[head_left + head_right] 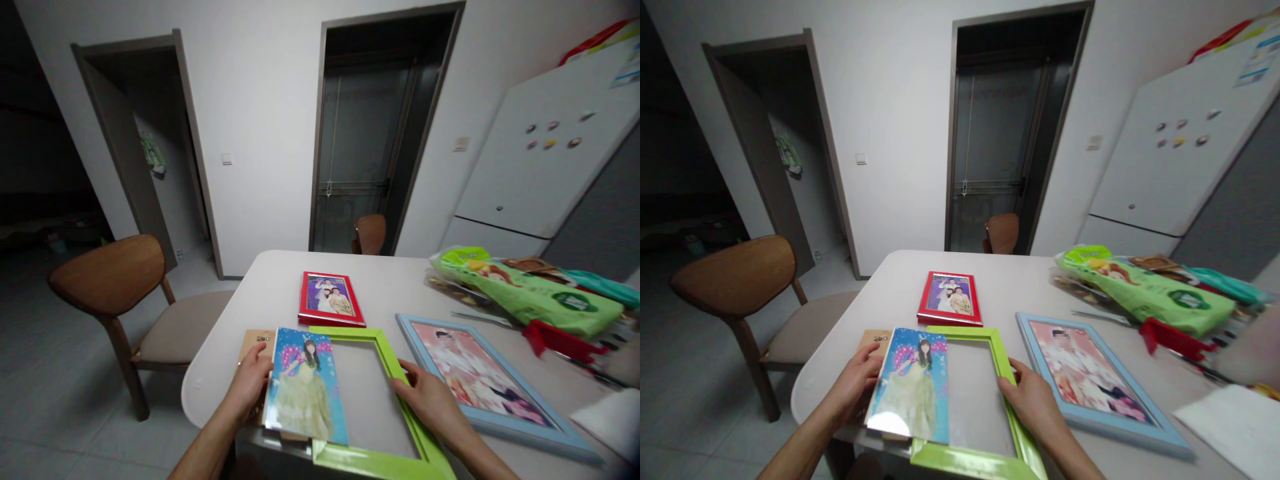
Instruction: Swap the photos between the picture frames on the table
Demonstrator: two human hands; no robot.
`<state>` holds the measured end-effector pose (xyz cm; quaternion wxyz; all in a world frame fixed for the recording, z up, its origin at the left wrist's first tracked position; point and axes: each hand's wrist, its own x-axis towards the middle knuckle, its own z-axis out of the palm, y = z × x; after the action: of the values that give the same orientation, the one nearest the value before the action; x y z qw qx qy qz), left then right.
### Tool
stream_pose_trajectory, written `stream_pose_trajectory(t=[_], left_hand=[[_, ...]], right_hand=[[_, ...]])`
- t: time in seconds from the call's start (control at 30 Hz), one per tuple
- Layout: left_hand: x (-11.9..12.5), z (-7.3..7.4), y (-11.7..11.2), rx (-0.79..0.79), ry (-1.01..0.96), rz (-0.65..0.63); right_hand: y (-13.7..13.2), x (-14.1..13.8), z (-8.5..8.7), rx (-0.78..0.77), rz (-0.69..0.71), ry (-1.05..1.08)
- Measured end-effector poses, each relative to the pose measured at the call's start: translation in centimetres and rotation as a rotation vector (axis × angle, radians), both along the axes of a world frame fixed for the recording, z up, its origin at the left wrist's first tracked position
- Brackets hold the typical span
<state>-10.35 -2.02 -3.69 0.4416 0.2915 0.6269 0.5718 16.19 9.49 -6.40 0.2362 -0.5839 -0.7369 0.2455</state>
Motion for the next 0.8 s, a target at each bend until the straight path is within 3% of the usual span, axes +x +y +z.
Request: stream_pose_trajectory(t=[0.1,0.23,0.37,0.47,0.57,0.63,0.7,0.8], left_hand=[[-0.2,-1.5,0.5,0.028,0.093,-0.007],[-0.3,-2.0,0.5,0.092,0.236,-0.032],[0.5,-1.8,-0.5,0.126,0.367,-0.04],[2.1,-1.8,-1.7,0.159,0.564,-0.086],[4.0,-2.0,-2.7,0.203,0.776,-0.274],[5.1,-2.0,-3.0,0.232,0.836,-0.362],[5.9,-1.5,-3.1,0.278,0.874,-0.412],[6.6,-0.4,-2.9,0.374,0.908,-0.433]], right_hand=[[0.2,0.2,-0.4,0.076,0.023,-0.127],[0.0,0.2,-0.3,0.159,0.04,-0.186],[-1.2,-1.4,0.0,0.285,0.09,-0.029],[-2.5,-4.4,-0.1,0.006,0.163,0.26],[-3.6,-7.4,-0.1,-0.36,0.192,0.542],[-4.2,-8.7,0.8,-0.514,0.226,0.708],[-4.7,-9.5,2.4,-0.57,0.265,0.854],[-5.5,-9.8,5.9,-0.486,0.279,0.978]])
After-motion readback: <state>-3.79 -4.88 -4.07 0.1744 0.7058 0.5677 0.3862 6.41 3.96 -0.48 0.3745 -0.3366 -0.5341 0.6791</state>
